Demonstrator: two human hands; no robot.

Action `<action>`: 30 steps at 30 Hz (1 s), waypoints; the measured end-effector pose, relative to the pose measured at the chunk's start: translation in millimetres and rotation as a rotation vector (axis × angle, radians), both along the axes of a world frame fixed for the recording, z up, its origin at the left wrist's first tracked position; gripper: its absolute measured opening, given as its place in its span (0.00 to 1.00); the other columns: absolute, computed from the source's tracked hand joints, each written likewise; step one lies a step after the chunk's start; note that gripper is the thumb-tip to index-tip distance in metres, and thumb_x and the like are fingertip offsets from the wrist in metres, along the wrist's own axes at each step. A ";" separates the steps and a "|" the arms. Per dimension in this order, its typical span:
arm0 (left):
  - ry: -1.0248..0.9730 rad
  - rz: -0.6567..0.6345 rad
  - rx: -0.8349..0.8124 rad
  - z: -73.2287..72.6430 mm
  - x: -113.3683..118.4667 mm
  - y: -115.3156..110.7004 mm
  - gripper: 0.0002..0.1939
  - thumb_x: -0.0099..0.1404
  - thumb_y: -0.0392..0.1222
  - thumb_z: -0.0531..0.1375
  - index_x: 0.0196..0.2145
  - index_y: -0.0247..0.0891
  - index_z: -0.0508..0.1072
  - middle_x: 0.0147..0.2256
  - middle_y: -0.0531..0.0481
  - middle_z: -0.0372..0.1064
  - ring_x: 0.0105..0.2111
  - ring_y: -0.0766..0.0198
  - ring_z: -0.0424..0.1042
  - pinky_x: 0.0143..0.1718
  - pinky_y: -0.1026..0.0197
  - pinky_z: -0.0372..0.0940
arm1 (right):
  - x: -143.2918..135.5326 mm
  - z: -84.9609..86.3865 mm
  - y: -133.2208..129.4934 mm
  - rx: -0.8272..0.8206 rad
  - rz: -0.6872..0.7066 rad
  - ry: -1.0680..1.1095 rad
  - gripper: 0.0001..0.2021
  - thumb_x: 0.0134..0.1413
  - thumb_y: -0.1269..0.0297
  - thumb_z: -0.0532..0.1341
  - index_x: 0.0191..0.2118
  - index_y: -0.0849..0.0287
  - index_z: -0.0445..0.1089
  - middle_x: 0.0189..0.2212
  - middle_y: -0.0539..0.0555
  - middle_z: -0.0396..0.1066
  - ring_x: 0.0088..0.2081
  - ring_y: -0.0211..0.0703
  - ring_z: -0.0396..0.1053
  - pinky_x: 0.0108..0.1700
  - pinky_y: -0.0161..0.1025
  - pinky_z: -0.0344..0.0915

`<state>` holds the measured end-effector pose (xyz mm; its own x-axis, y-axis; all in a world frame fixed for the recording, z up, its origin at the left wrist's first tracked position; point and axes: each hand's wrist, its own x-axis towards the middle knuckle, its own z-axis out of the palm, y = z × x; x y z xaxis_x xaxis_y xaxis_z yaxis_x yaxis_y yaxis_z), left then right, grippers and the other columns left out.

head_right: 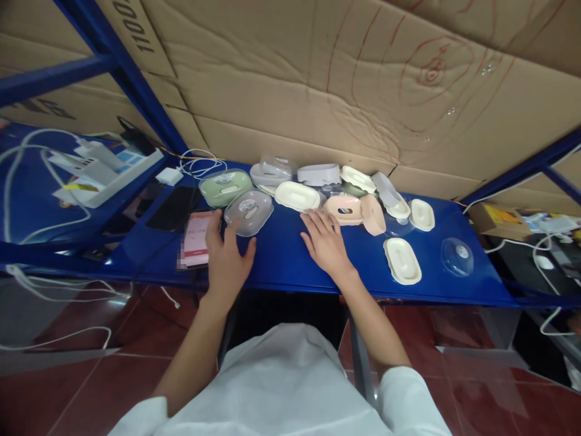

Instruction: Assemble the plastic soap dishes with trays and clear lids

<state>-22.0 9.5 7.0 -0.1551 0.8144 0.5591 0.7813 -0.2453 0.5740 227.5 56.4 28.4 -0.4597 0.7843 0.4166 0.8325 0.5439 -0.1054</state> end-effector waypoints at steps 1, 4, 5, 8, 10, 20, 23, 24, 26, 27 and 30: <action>-0.003 -0.022 0.002 -0.5 6.3 -2.4 0.25 0.74 0.41 0.59 0.66 0.39 0.66 0.73 0.31 0.50 0.75 0.37 0.50 0.72 0.30 0.55 | -4.4 1.6 12.0 0.023 -0.027 -0.036 0.25 0.77 0.61 0.52 0.73 0.61 0.62 0.71 0.64 0.64 0.73 0.60 0.58 0.75 0.64 0.49; -0.004 -0.121 -0.005 -5.2 22.9 -12.4 0.22 0.76 0.42 0.58 0.65 0.41 0.68 0.71 0.33 0.56 0.73 0.40 0.56 0.71 0.35 0.58 | -16.7 3.9 38.4 0.030 -0.081 -0.123 0.23 0.74 0.65 0.56 0.68 0.67 0.67 0.64 0.69 0.71 0.67 0.63 0.65 0.74 0.70 0.45; 0.000 -0.159 -0.007 -7.1 26.4 -15.5 0.22 0.77 0.42 0.58 0.66 0.41 0.68 0.70 0.33 0.57 0.72 0.42 0.58 0.71 0.36 0.59 | -19.1 4.5 40.1 0.019 -0.073 -0.141 0.20 0.74 0.66 0.56 0.66 0.66 0.70 0.59 0.68 0.75 0.64 0.62 0.68 0.74 0.71 0.44; 0.050 -0.258 -0.005 -12.3 28.4 -20.9 0.24 0.77 0.41 0.57 0.68 0.44 0.65 0.72 0.36 0.57 0.73 0.44 0.58 0.71 0.37 0.59 | -16.8 7.2 15.9 -0.002 0.014 -0.119 0.16 0.75 0.68 0.55 0.60 0.60 0.75 0.51 0.62 0.79 0.58 0.55 0.71 0.75 0.69 0.42; 0.114 -0.300 -0.009 -15.8 24.5 -21.6 0.24 0.77 0.41 0.58 0.68 0.46 0.66 0.73 0.37 0.56 0.75 0.43 0.54 0.72 0.35 0.58 | -6.8 8.3 -16.5 -0.038 0.094 -0.051 0.17 0.75 0.67 0.55 0.62 0.55 0.74 0.52 0.60 0.78 0.60 0.53 0.71 0.75 0.65 0.47; 0.161 -0.526 -0.139 -24.9 9.8 -26.3 0.12 0.77 0.45 0.59 0.52 0.47 0.80 0.60 0.44 0.75 0.60 0.48 0.74 0.62 0.42 0.71 | 96.6 -4.0 11.5 0.081 -0.181 -0.025 0.20 0.75 0.65 0.55 0.67 0.58 0.70 0.65 0.64 0.72 0.70 0.63 0.65 0.73 0.71 0.48; 0.146 -0.492 -0.127 -24.7 9.7 -28.8 0.10 0.76 0.48 0.62 0.49 0.47 0.81 0.56 0.43 0.76 0.55 0.49 0.75 0.59 0.42 0.72 | 98.9 -1.3 23.3 0.102 -0.140 -0.030 0.14 0.75 0.61 0.58 0.57 0.57 0.77 0.55 0.61 0.80 0.62 0.60 0.73 0.72 0.72 0.43; 0.140 -0.467 -0.126 -24.9 10.0 -29.4 0.12 0.75 0.48 0.63 0.52 0.47 0.80 0.57 0.42 0.74 0.55 0.48 0.75 0.59 0.42 0.72 | 92.6 0.4 17.7 0.096 -0.089 -0.022 0.14 0.75 0.60 0.58 0.56 0.57 0.76 0.54 0.61 0.80 0.61 0.57 0.74 0.73 0.69 0.43; 0.124 -0.413 -0.124 -25.4 10.6 -30.0 0.21 0.73 0.49 0.65 0.62 0.48 0.74 0.63 0.39 0.69 0.59 0.47 0.73 0.60 0.42 0.72 | 72.7 3.2 -3.9 0.054 0.022 -0.023 0.15 0.76 0.59 0.58 0.60 0.56 0.74 0.56 0.60 0.79 0.61 0.53 0.74 0.73 0.62 0.46; 0.121 -0.392 -0.116 -25.6 10.9 -30.1 0.27 0.73 0.49 0.66 0.67 0.49 0.70 0.67 0.38 0.64 0.62 0.46 0.71 0.62 0.42 0.70 | 60.8 3.7 -17.1 0.023 0.074 -0.034 0.16 0.76 0.60 0.58 0.63 0.55 0.72 0.56 0.60 0.79 0.60 0.51 0.74 0.73 0.60 0.47; 0.167 -0.406 -0.078 -25.8 11.4 -29.3 0.34 0.73 0.47 0.65 0.72 0.51 0.62 0.75 0.39 0.52 0.71 0.43 0.60 0.67 0.40 0.65 | 26.9 -0.6 -50.6 -0.059 0.186 -0.053 0.18 0.77 0.60 0.57 0.66 0.53 0.70 0.56 0.59 0.78 0.60 0.48 0.73 0.73 0.57 0.50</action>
<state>-10.5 -19.8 -18.9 0.2729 0.8314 0.4840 0.7141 -0.5122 0.4772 254.3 5.8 27.8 -0.6192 0.7059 0.3441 0.7232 0.6833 -0.1004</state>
